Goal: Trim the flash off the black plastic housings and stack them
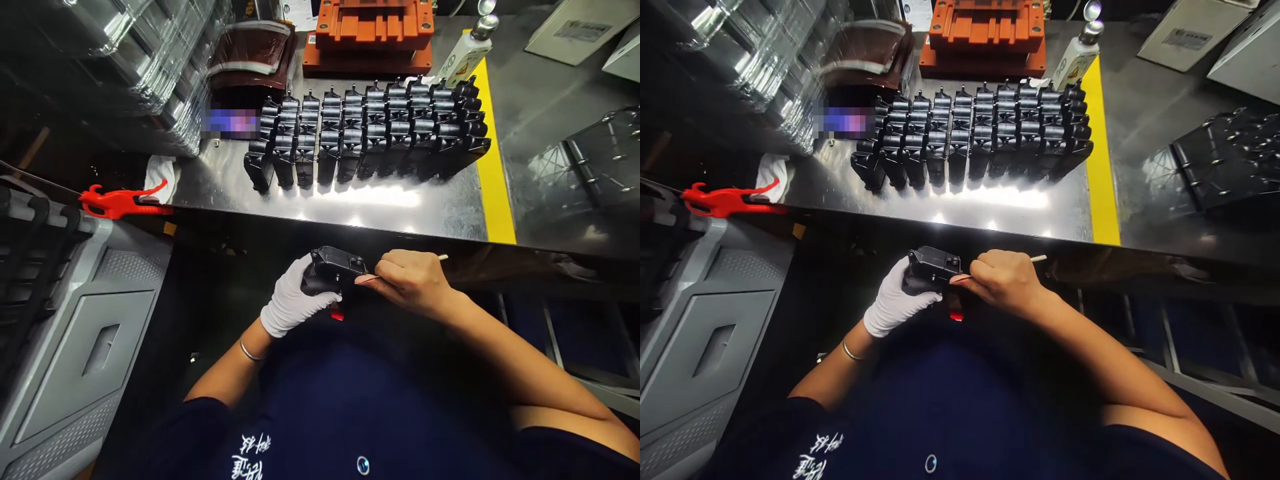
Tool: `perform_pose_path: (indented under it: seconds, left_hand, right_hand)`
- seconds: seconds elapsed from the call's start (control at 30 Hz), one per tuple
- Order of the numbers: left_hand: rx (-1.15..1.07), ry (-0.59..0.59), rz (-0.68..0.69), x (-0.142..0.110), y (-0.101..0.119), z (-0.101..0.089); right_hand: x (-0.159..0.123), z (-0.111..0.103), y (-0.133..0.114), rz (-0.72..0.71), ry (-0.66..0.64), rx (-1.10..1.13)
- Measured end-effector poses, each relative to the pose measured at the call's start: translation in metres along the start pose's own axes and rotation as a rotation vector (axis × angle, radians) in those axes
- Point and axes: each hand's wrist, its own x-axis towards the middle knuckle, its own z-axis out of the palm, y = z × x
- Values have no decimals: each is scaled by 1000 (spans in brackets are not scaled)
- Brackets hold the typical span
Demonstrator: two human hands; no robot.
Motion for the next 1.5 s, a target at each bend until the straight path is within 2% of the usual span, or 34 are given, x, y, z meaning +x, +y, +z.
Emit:
perform_pose_path:
  seconds: [0.13, 0.23, 0.37, 0.53, 0.67, 0.77, 0.9, 1.1, 1.2, 1.27, 1.33, 1.4, 1.5]
  left_hand:
    - [-57, -71, -47, 2, 5, -3]
    - [-161, -173, -85, 4, 10, -5]
    - [-259, -287, -91, 8, 12, -7]
    - [-175, -220, -123, 4, 6, -4]
    - [-234, -91, -168, 0, -1, -1]
    - [-196, -18, -57, 0, -3, -4]
    - [-63, 14, 132, 1, -3, -10]
    - [-1, 3, 220, 0, -2, -16]
    - [-19, -63, 307, -2, 4, -18]
    - [-47, -153, 401, -3, 11, -19]
    - [-58, -222, 451, -1, 17, -19]
    - [-35, -257, 428, 2, 21, -20]
    - [-21, -310, 350, 8, 22, -20]
  right_hand:
    - [0, 0, 1, -13, -25, 45]
    - [-2, 0, 2, -53, -49, 107]
    - [-5, 1, 2, -18, -67, 157]
    - [-7, 3, 1, -57, -43, 224]
    - [-8, 3, 0, 39, 19, 344]
    - [-10, 4, -2, 143, 32, 333]
    - [-13, 5, -5, 173, 28, 252]
    - [-14, 10, -6, 164, -28, 193]
    - [-13, 15, -3, 203, -52, 169]
    - [-13, 18, -1, 249, -84, 231]
    - [-13, 16, 0, 301, -127, 391]
    - [-14, 10, 1, 323, -197, 598]
    - [-18, 0, 1, 267, -360, 813]
